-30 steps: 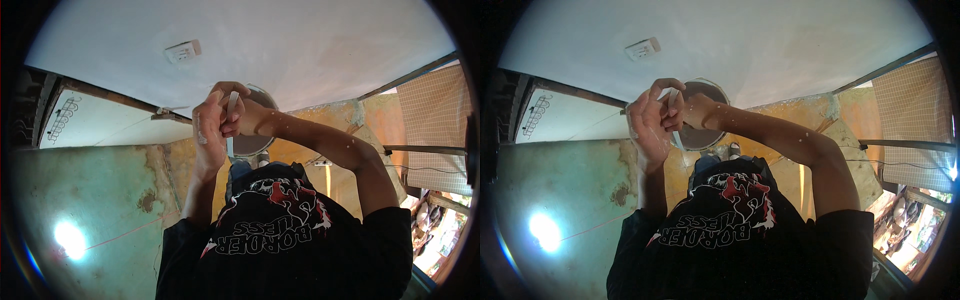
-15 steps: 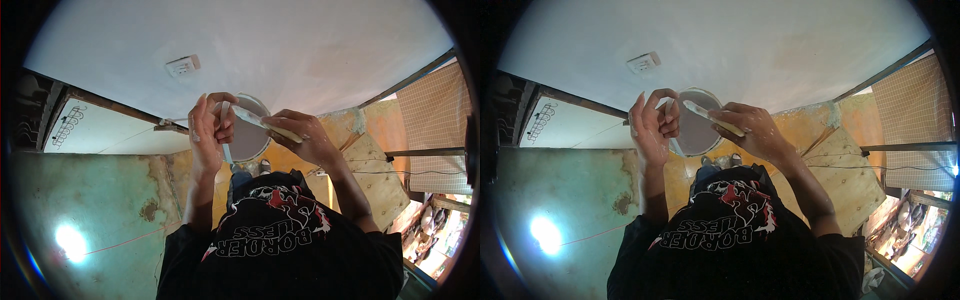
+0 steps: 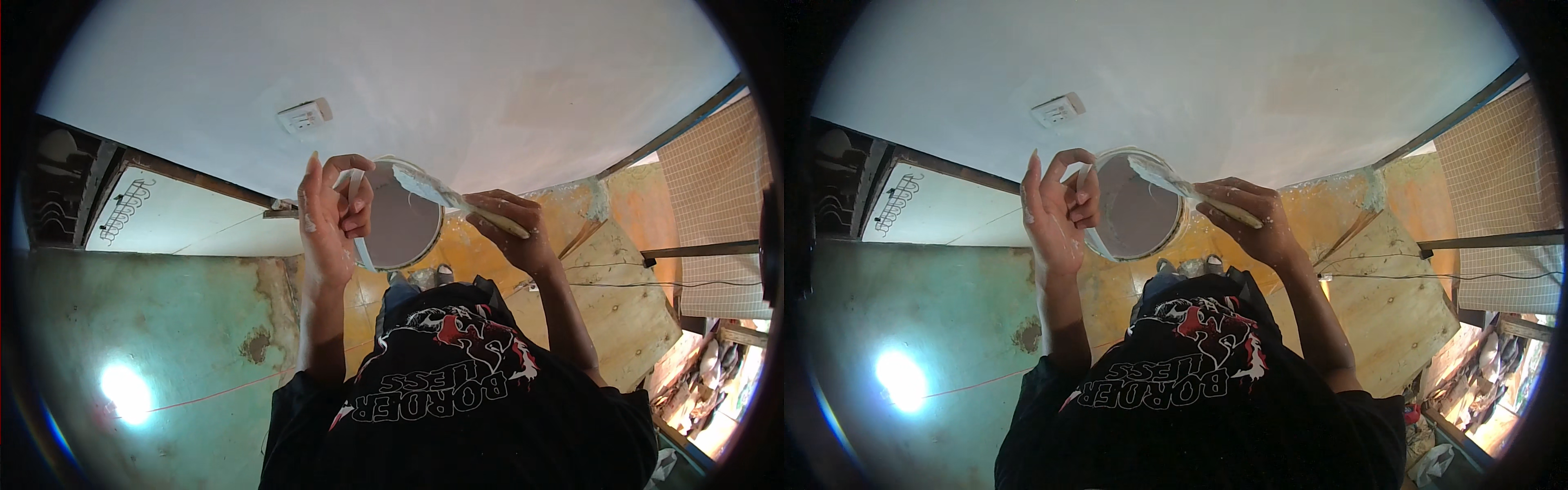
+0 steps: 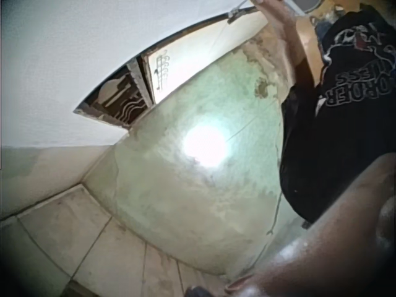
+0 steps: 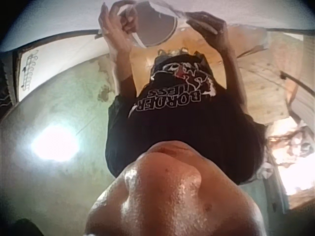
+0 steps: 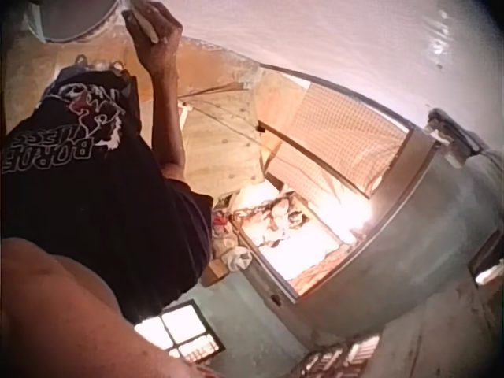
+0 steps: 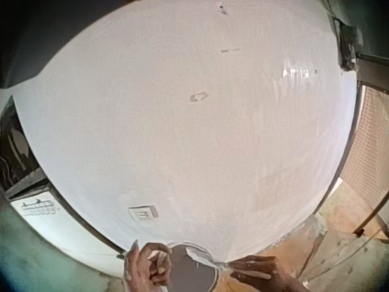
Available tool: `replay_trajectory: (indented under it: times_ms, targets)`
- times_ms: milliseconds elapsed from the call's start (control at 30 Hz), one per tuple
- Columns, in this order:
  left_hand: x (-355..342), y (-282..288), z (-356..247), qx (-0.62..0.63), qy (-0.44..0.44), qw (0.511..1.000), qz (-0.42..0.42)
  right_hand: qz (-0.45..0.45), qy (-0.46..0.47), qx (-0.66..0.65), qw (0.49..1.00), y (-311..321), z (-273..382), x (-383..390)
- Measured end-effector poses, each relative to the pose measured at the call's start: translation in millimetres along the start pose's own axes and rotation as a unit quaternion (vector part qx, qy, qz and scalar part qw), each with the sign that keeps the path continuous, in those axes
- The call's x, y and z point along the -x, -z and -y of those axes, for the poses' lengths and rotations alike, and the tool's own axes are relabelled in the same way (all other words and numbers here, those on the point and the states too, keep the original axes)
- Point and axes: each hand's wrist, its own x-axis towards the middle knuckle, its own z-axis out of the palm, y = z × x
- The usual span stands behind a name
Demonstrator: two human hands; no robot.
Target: The person applies white paint to the upper wall and ceiling edge with a handheld paint brush, holding a paint bucket in the other hand.
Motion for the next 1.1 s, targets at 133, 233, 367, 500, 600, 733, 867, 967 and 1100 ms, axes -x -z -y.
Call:
replay_trajectory:
  times_ms: [133, 233, 367, 500, 600, 733, 867, 967, 1100]
  targets:
    - [5, -1, 2, -0.008, 0.002, 1.000, -0.005, 0.015, -0.043, -0.014, 0.999, 3, 7, 5]
    - [4, -1, -2, -0.009, -0.009, 1.000, -0.017, 0.012, -0.022, -0.047, 0.999, -2, 0, 2]
    - [7, 1, 2, -0.021, 0.004, 1.000, -0.018, 0.025, 0.011, -0.049, 0.998, -4, -4, 4]
    - [6, 3, -4, -0.037, 0.011, 0.999, -0.006, 0.023, 0.011, -0.099, 0.995, -4, -11, 5]
    - [6, 10, 0, -0.035, 0.010, 0.999, -0.007, 0.030, 0.001, -0.111, 0.993, -5, -6, 9]
    - [1, 20, 1, 0.000, 0.038, 0.999, -0.035, 0.037, -0.057, -0.100, 0.993, -9, -9, 13]
    - [-8, 40, 1, 0.017, 0.043, 0.999, -0.011, 0.011, -0.045, -0.159, 0.986, -25, -12, 13]
    - [-12, 58, 3, -0.014, 0.054, 0.998, 0.019, 0.045, -0.081, -0.129, 0.987, -35, -11, 7]
    - [-16, 73, 4, 0.040, 0.061, 0.997, 0.021, 0.046, -0.111, -0.120, 0.985, -62, -1, 0]
